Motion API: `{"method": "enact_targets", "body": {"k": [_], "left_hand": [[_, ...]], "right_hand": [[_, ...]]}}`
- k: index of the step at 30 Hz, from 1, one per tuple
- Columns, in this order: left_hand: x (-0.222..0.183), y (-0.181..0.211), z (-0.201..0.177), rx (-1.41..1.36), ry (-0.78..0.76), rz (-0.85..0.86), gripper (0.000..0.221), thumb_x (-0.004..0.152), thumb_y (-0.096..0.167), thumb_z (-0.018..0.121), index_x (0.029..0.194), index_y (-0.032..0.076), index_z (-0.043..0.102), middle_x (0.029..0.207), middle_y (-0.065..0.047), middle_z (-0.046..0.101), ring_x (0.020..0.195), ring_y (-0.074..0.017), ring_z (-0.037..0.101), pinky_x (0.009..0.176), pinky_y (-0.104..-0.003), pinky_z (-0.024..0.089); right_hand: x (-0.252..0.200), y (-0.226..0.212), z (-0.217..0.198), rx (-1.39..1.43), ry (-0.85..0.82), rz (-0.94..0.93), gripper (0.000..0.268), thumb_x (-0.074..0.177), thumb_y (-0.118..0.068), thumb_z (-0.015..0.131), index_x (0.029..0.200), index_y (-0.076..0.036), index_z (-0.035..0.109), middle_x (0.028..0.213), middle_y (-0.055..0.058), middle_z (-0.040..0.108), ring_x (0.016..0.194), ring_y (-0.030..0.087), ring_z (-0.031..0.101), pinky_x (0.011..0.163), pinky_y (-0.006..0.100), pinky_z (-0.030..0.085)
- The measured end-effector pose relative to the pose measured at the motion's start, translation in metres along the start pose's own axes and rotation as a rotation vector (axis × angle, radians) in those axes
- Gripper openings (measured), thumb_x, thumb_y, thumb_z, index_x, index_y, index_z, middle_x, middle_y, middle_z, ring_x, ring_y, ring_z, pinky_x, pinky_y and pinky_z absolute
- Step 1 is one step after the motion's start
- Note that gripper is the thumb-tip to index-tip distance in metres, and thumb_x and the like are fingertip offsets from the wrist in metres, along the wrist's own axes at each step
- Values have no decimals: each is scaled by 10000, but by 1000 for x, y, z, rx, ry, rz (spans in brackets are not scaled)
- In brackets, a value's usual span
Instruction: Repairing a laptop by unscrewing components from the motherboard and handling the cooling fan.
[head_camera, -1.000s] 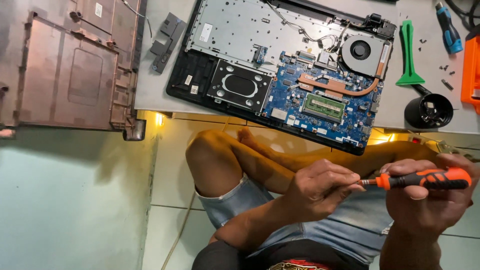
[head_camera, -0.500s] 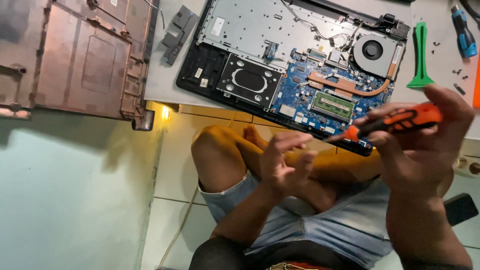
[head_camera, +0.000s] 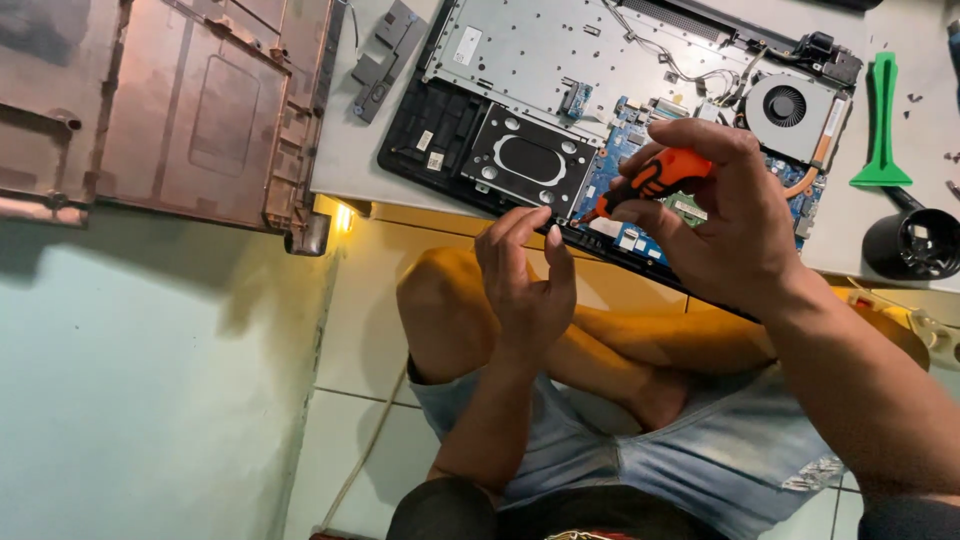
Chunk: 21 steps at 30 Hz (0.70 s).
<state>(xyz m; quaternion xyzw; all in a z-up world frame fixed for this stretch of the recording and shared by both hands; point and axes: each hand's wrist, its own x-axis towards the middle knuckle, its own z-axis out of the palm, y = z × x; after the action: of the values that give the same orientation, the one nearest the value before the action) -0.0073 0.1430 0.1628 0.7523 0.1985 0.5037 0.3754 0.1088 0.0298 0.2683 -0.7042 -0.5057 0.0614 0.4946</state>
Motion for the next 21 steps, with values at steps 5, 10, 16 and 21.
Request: {"method": "enact_targets", "body": {"k": [5, 10, 16, 21], "left_hand": [[-1, -3, 0, -28, 2, -10, 157, 1046, 140, 592, 1164, 43, 627, 1171, -113, 649, 1073, -298, 630, 993, -417, 506], [-1, -3, 0, -29, 3, -12, 169, 1056, 168, 577, 1164, 48, 626, 1166, -112, 652, 1063, -295, 645, 995, -426, 492], [1, -2, 0, -14, 5, 3, 164, 1062, 167, 564, 1149, 44, 628, 1157, -112, 655, 1060, -302, 646, 978, -431, 505], [2, -2, 0, -17, 27, 24, 158, 1057, 149, 565, 1143, 36, 632, 1141, -118, 661, 1035, -302, 651, 966, -429, 517]], "right_hand": [[0, 2, 2, -67, 15, 17, 562, 981, 72, 767, 1393, -15, 395, 1183, 243, 646, 1098, 321, 739, 920, 369, 627], [-1, 2, 2, -166, 40, 97, 573, 968, -50, 822, 1392, -40, 437, 1196, 196, 691, 1083, 275, 742, 756, 279, 572], [-9, 21, -1, -374, 65, -24, 678, 920, -173, 937, 1432, -28, 516, 1240, 206, 670, 979, 281, 694, 842, 365, 575], [-2, 19, -7, -421, -42, -202, 621, 967, -124, 864, 1476, -3, 527, 1266, 235, 686, 1084, 379, 696, 870, 462, 574]]}}
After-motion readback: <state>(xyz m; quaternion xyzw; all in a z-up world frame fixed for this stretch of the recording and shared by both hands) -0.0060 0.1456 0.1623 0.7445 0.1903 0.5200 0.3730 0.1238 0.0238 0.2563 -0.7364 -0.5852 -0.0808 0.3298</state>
